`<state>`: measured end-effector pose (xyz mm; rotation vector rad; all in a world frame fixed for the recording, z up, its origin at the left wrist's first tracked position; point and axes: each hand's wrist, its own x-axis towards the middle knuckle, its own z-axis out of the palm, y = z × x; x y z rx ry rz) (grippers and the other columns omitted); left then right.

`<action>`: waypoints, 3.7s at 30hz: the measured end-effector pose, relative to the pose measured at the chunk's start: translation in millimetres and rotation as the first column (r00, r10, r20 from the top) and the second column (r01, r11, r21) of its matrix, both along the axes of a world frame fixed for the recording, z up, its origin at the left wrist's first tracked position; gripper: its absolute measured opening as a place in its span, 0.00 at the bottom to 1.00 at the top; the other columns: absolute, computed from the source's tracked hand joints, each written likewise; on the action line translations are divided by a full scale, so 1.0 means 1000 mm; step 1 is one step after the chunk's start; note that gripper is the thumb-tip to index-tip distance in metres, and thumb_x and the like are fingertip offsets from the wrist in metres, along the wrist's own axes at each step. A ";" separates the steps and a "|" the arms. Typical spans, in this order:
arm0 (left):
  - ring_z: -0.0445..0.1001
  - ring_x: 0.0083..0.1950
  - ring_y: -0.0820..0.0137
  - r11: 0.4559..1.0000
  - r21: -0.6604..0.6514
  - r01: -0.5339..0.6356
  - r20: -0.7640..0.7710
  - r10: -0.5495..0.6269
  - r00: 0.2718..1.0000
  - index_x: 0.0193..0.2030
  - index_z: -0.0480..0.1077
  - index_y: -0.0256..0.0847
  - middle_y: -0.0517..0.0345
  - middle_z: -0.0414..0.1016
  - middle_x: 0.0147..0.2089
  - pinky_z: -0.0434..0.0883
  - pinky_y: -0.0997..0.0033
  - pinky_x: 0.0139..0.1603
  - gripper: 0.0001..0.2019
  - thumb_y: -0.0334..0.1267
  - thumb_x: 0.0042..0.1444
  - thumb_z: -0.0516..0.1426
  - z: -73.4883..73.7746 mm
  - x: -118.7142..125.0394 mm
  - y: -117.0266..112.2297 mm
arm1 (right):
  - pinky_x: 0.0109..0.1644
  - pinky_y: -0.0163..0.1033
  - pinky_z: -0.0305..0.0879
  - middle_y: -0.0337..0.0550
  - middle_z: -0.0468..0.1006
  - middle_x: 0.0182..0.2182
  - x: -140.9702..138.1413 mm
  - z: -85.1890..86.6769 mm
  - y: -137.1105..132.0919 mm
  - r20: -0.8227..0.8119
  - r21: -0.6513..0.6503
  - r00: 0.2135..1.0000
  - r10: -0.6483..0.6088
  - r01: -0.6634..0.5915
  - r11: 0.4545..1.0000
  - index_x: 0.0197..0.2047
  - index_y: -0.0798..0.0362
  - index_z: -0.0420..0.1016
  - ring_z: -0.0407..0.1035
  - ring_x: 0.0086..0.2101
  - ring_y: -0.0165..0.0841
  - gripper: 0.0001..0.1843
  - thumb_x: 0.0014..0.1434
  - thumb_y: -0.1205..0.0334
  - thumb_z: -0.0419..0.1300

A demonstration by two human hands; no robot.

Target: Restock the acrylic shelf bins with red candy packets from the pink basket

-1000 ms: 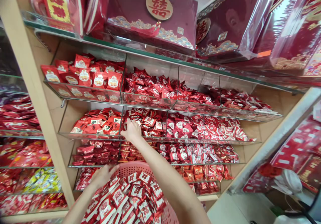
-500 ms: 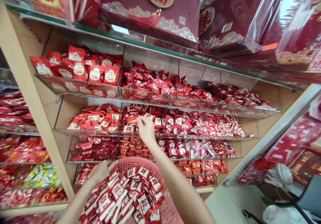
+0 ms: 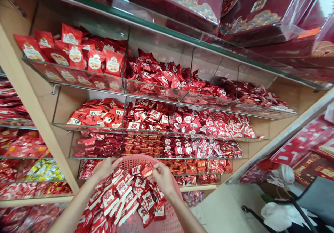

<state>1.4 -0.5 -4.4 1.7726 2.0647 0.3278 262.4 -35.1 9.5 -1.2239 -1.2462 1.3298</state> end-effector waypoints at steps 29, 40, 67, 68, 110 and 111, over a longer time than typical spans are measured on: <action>0.75 0.37 0.59 1.000 0.016 0.003 0.036 -0.003 0.999 0.32 0.71 0.42 0.47 0.78 0.35 0.62 0.70 0.32 0.29 0.62 0.55 0.40 0.000 0.001 -0.002 | 0.51 0.41 0.58 0.43 0.71 0.41 -0.022 -0.011 0.059 0.951 0.309 0.251 -0.179 -0.778 0.548 0.42 0.51 0.70 0.62 0.43 0.33 0.12 0.63 0.68 0.47; 0.75 0.38 0.58 1.000 0.020 0.002 0.039 -0.003 0.999 0.32 0.71 0.42 0.47 0.78 0.35 0.63 0.70 0.32 0.30 0.63 0.54 0.40 -0.003 0.000 0.000 | 0.51 0.43 0.58 0.45 0.70 0.41 -0.020 0.002 0.049 0.957 0.289 0.199 -0.211 -0.713 0.639 0.40 0.52 0.71 0.62 0.44 0.35 0.12 0.62 0.67 0.47; 0.76 0.37 0.60 0.999 0.034 0.009 0.014 -0.009 1.000 0.32 0.71 0.42 0.48 0.78 0.35 0.62 0.71 0.31 0.28 0.60 0.56 0.40 0.001 0.002 -0.002 | 0.42 0.41 0.63 0.49 0.77 0.39 -0.085 0.011 0.044 0.951 -0.037 0.264 0.159 -0.415 0.909 0.45 0.55 0.69 0.70 0.41 0.42 0.22 0.44 0.61 0.61; 0.76 0.37 0.60 0.999 0.032 0.007 0.017 -0.008 1.000 0.31 0.71 0.42 0.48 0.78 0.35 0.62 0.71 0.31 0.28 0.60 0.56 0.40 0.001 0.002 -0.002 | 0.41 0.40 0.63 0.47 0.77 0.38 -0.082 0.013 0.044 0.945 -0.033 0.281 0.167 -0.427 0.904 0.44 0.54 0.70 0.70 0.41 0.41 0.21 0.44 0.62 0.61; 0.75 0.41 0.54 1.000 0.017 -0.008 0.021 0.007 1.000 0.37 0.72 0.42 0.45 0.78 0.38 0.65 0.66 0.34 0.29 0.61 0.55 0.40 0.000 0.000 -0.001 | 0.40 0.35 0.56 0.42 0.76 0.37 -0.094 0.179 0.133 0.930 0.337 0.352 -0.110 -0.690 0.640 0.43 0.52 0.73 0.66 0.39 0.34 0.17 0.49 0.59 0.64; 0.75 0.42 0.54 1.000 0.015 -0.011 0.022 0.010 1.000 0.37 0.72 0.42 0.45 0.78 0.38 0.65 0.66 0.35 0.29 0.61 0.55 0.40 0.001 0.001 -0.002 | 0.40 0.36 0.56 0.42 0.76 0.37 -0.096 0.180 0.132 0.941 0.312 0.321 -0.108 -0.695 0.648 0.44 0.52 0.73 0.66 0.39 0.34 0.18 0.49 0.59 0.64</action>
